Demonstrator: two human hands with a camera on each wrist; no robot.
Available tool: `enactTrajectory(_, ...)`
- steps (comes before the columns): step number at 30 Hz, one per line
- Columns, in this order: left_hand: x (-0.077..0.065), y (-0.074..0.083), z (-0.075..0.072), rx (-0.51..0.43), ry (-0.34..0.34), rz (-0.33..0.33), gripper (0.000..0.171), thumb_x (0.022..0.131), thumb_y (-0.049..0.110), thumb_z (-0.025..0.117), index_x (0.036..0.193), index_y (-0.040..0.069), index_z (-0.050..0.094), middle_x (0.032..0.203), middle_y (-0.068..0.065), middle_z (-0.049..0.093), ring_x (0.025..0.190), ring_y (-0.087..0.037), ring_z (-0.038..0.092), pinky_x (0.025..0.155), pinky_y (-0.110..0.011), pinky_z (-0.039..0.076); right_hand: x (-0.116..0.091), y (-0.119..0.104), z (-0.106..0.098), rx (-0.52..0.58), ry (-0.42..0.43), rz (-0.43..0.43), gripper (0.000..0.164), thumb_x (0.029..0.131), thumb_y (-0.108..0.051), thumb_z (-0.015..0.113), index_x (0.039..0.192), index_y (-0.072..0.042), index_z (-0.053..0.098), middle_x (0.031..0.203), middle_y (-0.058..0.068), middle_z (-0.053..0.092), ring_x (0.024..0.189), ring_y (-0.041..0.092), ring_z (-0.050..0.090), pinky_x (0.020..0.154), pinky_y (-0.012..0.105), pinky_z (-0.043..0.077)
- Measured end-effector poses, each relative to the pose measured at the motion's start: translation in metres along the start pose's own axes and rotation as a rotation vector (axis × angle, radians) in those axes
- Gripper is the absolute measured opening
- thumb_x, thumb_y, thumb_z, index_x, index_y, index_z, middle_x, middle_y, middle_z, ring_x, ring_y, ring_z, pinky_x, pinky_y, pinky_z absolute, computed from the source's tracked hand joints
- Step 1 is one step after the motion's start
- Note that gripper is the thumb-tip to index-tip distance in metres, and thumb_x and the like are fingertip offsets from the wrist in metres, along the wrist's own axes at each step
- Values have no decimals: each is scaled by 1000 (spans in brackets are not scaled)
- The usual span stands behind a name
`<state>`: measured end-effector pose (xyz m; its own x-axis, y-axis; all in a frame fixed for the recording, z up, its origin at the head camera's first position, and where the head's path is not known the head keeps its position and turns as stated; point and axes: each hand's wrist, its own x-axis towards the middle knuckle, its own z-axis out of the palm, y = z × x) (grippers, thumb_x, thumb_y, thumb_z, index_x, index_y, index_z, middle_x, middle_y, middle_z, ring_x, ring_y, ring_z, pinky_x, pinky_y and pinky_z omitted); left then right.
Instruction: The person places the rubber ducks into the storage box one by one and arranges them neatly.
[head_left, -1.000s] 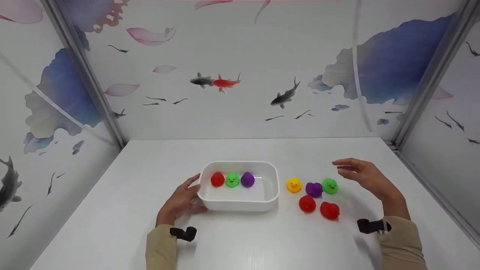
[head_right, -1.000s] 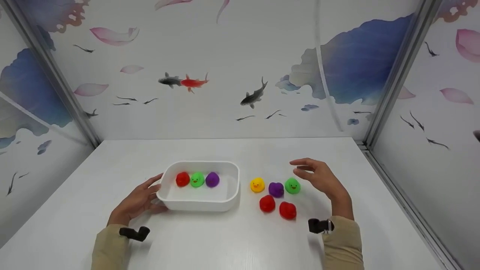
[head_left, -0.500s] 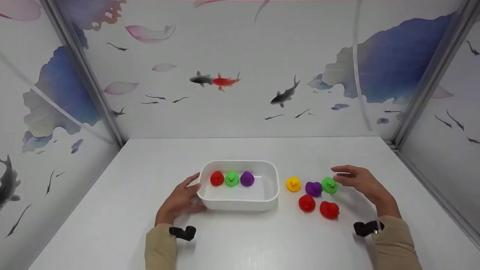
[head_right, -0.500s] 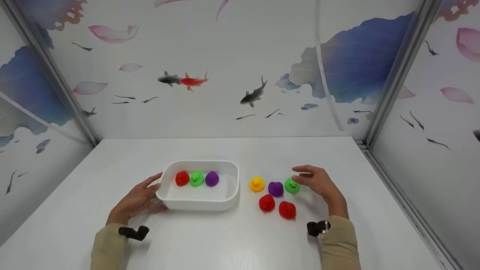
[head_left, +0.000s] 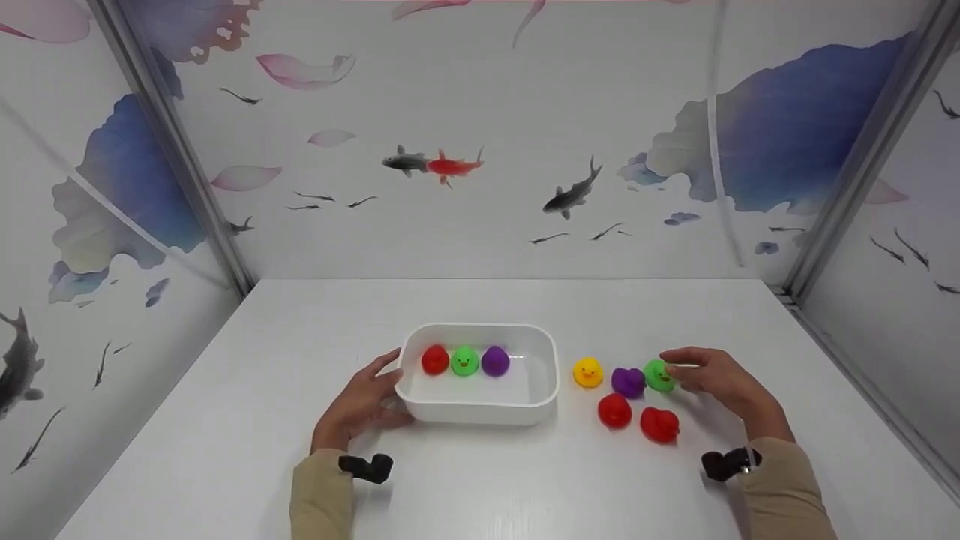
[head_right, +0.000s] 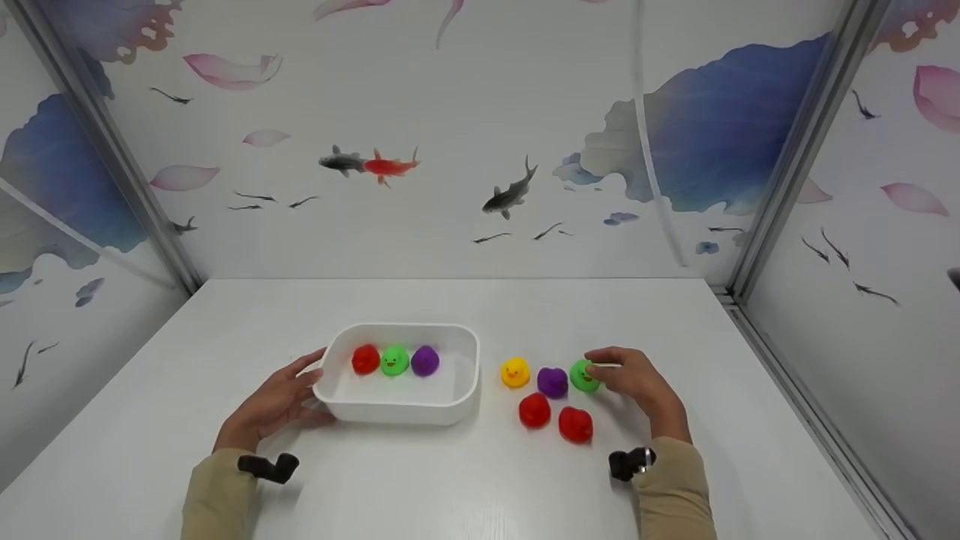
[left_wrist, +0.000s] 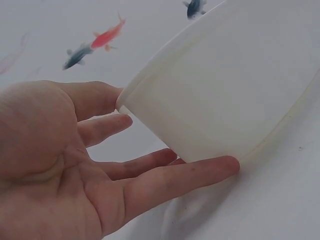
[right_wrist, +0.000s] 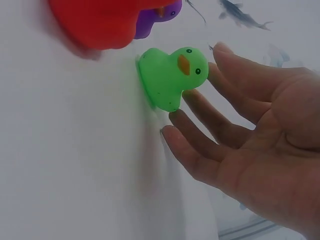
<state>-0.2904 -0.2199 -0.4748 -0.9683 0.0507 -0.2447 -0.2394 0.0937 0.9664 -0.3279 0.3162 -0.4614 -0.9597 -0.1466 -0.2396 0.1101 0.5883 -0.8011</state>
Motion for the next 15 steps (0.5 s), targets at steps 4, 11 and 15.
enactTrajectory(4,0,0,-1,-10,-1,-5,56,102,29,56,155,28,38,153,-18,47,129,-38,59,89,-50,60,1,0,2,-14,4,25,58,97,-37,64,145,-7,51,146,21,50,129,36,52,110,53,46)
enactTrajectory(11,1,-2,-2,-53,-5,23,55,103,23,55,155,23,37,151,-22,48,129,-40,58,86,-53,61,2,0,1,-24,4,-11,59,95,-33,67,144,-3,51,139,20,58,122,30,59,105,45,51)
enactTrajectory(15,2,-2,-1,-36,-6,14,55,103,23,55,155,24,38,151,-21,49,128,-39,59,87,-52,61,2,0,3,-52,1,-1,60,95,-34,67,144,-4,51,144,23,52,125,33,55,105,47,50)
